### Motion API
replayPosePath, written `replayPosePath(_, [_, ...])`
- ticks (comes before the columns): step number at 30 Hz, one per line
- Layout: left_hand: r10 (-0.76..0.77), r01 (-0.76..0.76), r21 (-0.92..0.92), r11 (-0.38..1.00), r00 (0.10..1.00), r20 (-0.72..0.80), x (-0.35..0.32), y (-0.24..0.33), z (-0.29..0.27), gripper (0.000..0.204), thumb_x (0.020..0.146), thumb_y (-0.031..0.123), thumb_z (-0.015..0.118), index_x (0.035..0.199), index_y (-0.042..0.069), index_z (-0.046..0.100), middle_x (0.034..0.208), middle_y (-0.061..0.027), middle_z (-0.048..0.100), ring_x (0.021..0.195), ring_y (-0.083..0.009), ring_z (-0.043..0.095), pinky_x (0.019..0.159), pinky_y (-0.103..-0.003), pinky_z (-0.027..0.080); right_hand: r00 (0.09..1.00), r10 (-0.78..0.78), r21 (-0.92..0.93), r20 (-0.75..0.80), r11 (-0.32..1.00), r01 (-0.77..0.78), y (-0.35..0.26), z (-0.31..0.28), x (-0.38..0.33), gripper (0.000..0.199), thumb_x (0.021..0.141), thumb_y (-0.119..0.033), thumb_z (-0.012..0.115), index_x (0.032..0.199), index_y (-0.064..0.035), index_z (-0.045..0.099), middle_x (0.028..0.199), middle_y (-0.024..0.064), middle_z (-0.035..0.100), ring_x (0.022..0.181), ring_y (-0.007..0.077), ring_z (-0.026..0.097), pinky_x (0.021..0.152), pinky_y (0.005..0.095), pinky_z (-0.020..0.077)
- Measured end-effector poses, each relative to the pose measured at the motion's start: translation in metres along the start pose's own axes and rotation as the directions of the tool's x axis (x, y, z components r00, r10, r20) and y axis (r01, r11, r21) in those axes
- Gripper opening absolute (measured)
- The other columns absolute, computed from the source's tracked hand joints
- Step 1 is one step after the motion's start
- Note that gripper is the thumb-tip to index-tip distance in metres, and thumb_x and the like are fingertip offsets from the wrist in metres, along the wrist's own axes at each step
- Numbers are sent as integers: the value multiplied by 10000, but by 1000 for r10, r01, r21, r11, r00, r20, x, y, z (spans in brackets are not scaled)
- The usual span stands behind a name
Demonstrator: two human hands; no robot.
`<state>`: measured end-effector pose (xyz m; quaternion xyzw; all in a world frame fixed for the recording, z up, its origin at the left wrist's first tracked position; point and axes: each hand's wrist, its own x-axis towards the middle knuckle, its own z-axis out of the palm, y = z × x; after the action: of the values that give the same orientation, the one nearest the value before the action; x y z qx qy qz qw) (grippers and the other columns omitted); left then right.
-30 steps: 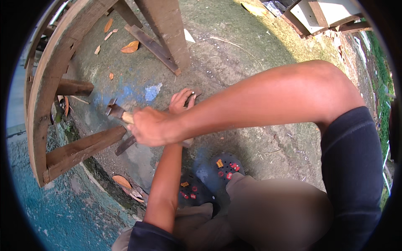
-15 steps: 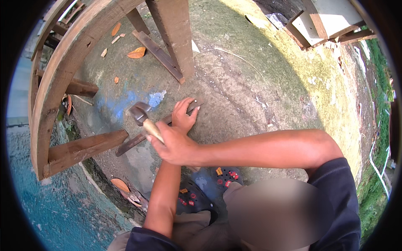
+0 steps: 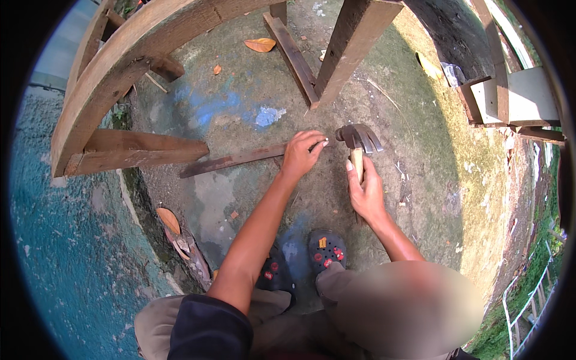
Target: The person sits on the ground and uses a hammer to drive nails into a wooden frame, securing a wooden plank to the structure. The person repeatedly positions the plank and hammers nails to attach it.
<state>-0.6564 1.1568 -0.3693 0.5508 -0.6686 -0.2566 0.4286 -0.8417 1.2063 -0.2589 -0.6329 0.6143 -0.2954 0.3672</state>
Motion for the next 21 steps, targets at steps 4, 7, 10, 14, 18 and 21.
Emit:
replayPosePath(4, [27, -26, 21, 999, 999, -27, 0, -7, 5, 125, 833, 119, 768, 939, 53, 760, 1064, -67, 720, 971, -284, 663, 858, -405, 531, 992, 90, -85, 90, 993, -82, -10, 0, 6, 352, 1007, -261, 589, 1220, 17, 549, 804, 284, 658, 727, 426, 689, 645, 476, 501])
replayPosePath(7, [109, -103, 106, 989, 993, -51, -1, -8, 9, 128, 817, 109, 773, 934, 59, 765, 1049, -50, 721, 953, -263, 664, 842, -397, 535, 990, 76, -74, 121, 995, -67, -11, -1, 7, 343, 1007, -256, 587, 1208, 18, 548, 806, 290, 655, 743, 451, 682, 651, 483, 500])
replayPosePath(10, [140, -127, 174, 976, 988, -66, -1, -6, 12, 136, 805, 101, 777, 934, 61, 766, 1035, -37, 720, 955, -251, 662, 836, -393, 535, 985, 66, -68, 162, 996, -56, -10, -1, 6, 335, 1007, -244, 584, 1209, 19, 542, 804, 297, 652, 751, 474, 672, 653, 492, 498])
replayPosePath(14, [130, -115, 180, 977, 988, -77, -1, -5, 12, 135, 798, 105, 780, 925, 62, 768, 1028, -26, 716, 960, -245, 660, 826, -390, 530, 981, 64, -102, 184, 994, -46, -9, 2, 6, 329, 1006, -219, 577, 1224, 24, 528, 793, 298, 647, 747, 481, 668, 645, 503, 495])
replayPosePath(18, [113, -96, 169, 981, 989, -98, -1, -5, 11, 160, 753, 63, 790, 911, 50, 772, 1012, -53, 719, 911, -262, 667, 801, -385, 543, 989, 14, -67, 144, 998, -4, -26, -4, 1, 341, 1002, -193, 570, 1254, 28, 504, 782, 303, 642, 748, 484, 672, 639, 514, 495])
replayPosePath(21, [129, -108, 193, 975, 987, -97, -1, -6, 12, 152, 757, 81, 791, 906, 63, 776, 988, -35, 714, 909, -247, 662, 798, -380, 532, 991, -45, -153, 126, 986, 64, -13, 7, 4, 341, 1007, -218, 577, 1243, 18, 511, 687, 246, 607, 617, 386, 633, 581, 469, 473])
